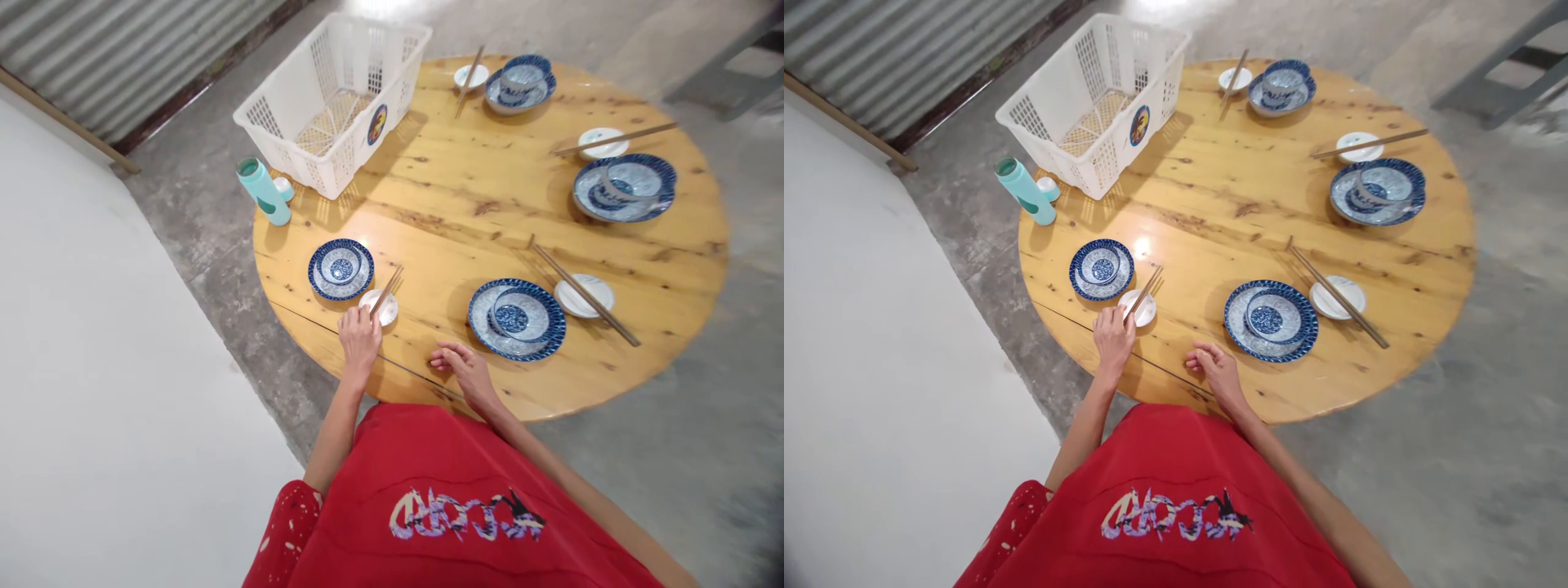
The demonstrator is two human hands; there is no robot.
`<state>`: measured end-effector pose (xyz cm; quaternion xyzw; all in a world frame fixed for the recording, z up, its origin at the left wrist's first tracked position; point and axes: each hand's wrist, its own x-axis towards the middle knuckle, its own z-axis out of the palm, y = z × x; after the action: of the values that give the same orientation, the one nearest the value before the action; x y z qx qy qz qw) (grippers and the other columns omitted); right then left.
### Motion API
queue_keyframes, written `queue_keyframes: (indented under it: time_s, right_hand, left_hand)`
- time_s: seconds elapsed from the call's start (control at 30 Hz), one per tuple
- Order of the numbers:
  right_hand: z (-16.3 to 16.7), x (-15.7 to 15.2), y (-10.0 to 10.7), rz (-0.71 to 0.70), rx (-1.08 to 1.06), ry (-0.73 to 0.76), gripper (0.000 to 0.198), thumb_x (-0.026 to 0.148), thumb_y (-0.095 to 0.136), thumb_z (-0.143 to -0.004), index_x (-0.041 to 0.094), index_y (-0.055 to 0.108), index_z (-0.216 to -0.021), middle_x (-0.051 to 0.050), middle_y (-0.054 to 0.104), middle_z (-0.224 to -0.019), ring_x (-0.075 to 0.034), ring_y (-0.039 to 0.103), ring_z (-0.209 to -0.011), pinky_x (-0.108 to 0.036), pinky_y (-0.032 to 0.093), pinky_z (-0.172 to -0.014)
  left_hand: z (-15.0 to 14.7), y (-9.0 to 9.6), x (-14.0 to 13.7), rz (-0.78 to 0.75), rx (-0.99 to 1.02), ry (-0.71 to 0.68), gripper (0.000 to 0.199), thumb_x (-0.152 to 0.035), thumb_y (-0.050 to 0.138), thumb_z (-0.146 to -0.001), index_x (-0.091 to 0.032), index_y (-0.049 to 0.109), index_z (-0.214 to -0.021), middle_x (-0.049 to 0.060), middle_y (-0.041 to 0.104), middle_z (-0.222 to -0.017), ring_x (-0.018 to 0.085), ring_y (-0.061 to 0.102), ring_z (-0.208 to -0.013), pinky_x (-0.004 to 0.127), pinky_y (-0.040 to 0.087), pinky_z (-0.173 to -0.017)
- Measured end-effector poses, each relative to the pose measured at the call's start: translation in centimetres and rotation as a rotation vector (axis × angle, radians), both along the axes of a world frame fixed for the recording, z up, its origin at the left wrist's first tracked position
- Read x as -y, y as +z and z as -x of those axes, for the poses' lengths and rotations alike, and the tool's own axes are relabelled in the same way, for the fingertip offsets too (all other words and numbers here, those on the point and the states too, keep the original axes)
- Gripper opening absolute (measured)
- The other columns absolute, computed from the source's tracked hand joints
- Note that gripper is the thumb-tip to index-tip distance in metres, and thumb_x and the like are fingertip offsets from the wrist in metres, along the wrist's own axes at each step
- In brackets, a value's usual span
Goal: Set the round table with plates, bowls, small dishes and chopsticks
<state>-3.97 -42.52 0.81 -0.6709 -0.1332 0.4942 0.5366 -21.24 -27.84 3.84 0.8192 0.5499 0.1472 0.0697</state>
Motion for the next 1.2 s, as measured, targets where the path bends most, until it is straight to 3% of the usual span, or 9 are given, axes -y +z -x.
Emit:
queue_keyframes:
  time_s: [0.3, 0.4, 0.63, 0.8, 0.87, 0.93, 1.0, 1.07, 1.2]
  right_hand:
    - [0.0, 2.6, -0.5, 0.069, -0.021, -0.037, 0.053, 0.058, 0.084, -0.06, 0.018, 0.07, -0.091, -0.006, 0.074, -0.079, -0.017, 0.068, -0.066, -0.026, 0.055, -0.06]
    - [0.2, 3.9, -0.9, 0.094, -0.019, -0.081, 0.052, 0.057, 0.085, -0.06, 0.018, 0.071, -0.092, -0.007, 0.074, -0.08, -0.017, 0.068, -0.067, -0.027, 0.056, -0.061]
    - [0.2, 5.4, -1.5, 0.125, -0.012, -0.136, 0.048, 0.053, 0.084, -0.063, 0.018, 0.071, -0.093, -0.007, 0.074, -0.081, -0.016, 0.068, -0.064, -0.027, 0.057, -0.059]
    - [-0.7, 3.8, -0.7, 0.137, -0.077, 0.004, 0.044, 0.051, 0.082, -0.067, 0.017, 0.069, -0.091, -0.006, 0.072, -0.074, -0.017, 0.066, -0.059, -0.026, 0.054, -0.054]
    - [-1.4, 2.9, 0.1, 0.149, -0.06, 0.111, 0.038, 0.052, 0.079, -0.077, 0.017, 0.069, -0.089, -0.005, 0.07, -0.072, -0.017, 0.065, -0.058, -0.027, 0.053, -0.053]
    - [-2.3, 2.2, 0.9, 0.083, 0.025, 0.187, 0.032, 0.049, 0.07, -0.092, 0.018, 0.07, -0.1, -0.006, 0.073, -0.09, -0.017, 0.068, -0.074, -0.028, 0.058, -0.064]
    - [-3.2, 2.1, 1.7, 0.036, 0.077, 0.164, 0.029, 0.045, 0.065, -0.1, 0.019, 0.07, -0.111, -0.007, 0.071, -0.109, -0.018, 0.068, -0.089, -0.032, 0.06, -0.076]
    - [-3.8, 2.8, 2.1, 0.014, 0.079, 0.125, 0.029, 0.043, 0.064, -0.101, 0.019, 0.069, -0.116, -0.007, 0.068, -0.119, -0.02, 0.067, -0.097, -0.034, 0.06, -0.082]
    - [-4.4, 5.2, 1.4, 0.022, -0.007, 0.155, 0.03, 0.045, 0.064, -0.101, 0.017, 0.069, -0.11, -0.006, 0.071, -0.105, -0.016, 0.068, -0.084, -0.03, 0.06, -0.074]
  left_hand:
    - [2.1, -1.3, 4.0, -0.038, 0.219, -0.06, 0.025, -0.023, 0.049, -0.102, -0.017, 0.07, -0.114, 0.014, 0.071, -0.103, 0.023, 0.066, -0.1, 0.037, 0.048, -0.094]
    - [3.3, -1.0, 3.2, -0.032, 0.288, 0.063, 0.027, -0.025, 0.046, -0.103, -0.018, 0.071, -0.111, 0.013, 0.072, -0.103, 0.022, 0.067, -0.1, 0.035, 0.05, -0.094]
    - [8.7, -1.2, 0.7, 0.008, 0.44, 0.497, 0.032, -0.029, 0.041, -0.101, -0.019, 0.071, -0.107, 0.009, 0.074, -0.103, 0.017, 0.068, -0.095, 0.029, 0.053, -0.092]
    - [10.9, -0.1, 3.9, 0.042, 0.486, 0.61, 0.037, -0.04, 0.043, -0.097, -0.02, 0.073, -0.107, 0.01, 0.075, -0.104, 0.022, 0.07, -0.1, 0.033, 0.053, -0.093]
    - [10.8, -0.5, 5.6, 0.056, 0.494, 0.651, 0.038, -0.045, 0.045, -0.095, -0.022, 0.073, -0.106, 0.01, 0.075, -0.105, 0.026, 0.07, -0.101, 0.037, 0.054, -0.092]
    - [10.0, -1.6, 6.7, 0.071, 0.492, 0.702, 0.034, -0.046, 0.048, -0.092, -0.025, 0.074, -0.101, 0.009, 0.075, -0.099, 0.028, 0.071, -0.095, 0.04, 0.056, -0.086]
    - [8.3, -2.4, 7.4, 0.059, 0.511, 0.663, 0.033, -0.044, 0.046, -0.092, -0.027, 0.073, -0.099, 0.008, 0.076, -0.099, 0.028, 0.071, -0.092, 0.041, 0.056, -0.083]
    - [6.0, -2.4, 8.2, 0.05, 0.536, 0.535, 0.033, -0.045, 0.046, -0.093, -0.026, 0.073, -0.099, 0.008, 0.077, -0.101, 0.027, 0.072, -0.094, 0.041, 0.057, -0.085]
    - [1.4, -0.9, 10.2, 0.023, 0.533, 0.27, 0.037, -0.044, 0.042, -0.097, -0.023, 0.072, -0.098, 0.01, 0.077, -0.099, 0.024, 0.073, -0.096, 0.038, 0.058, -0.09]
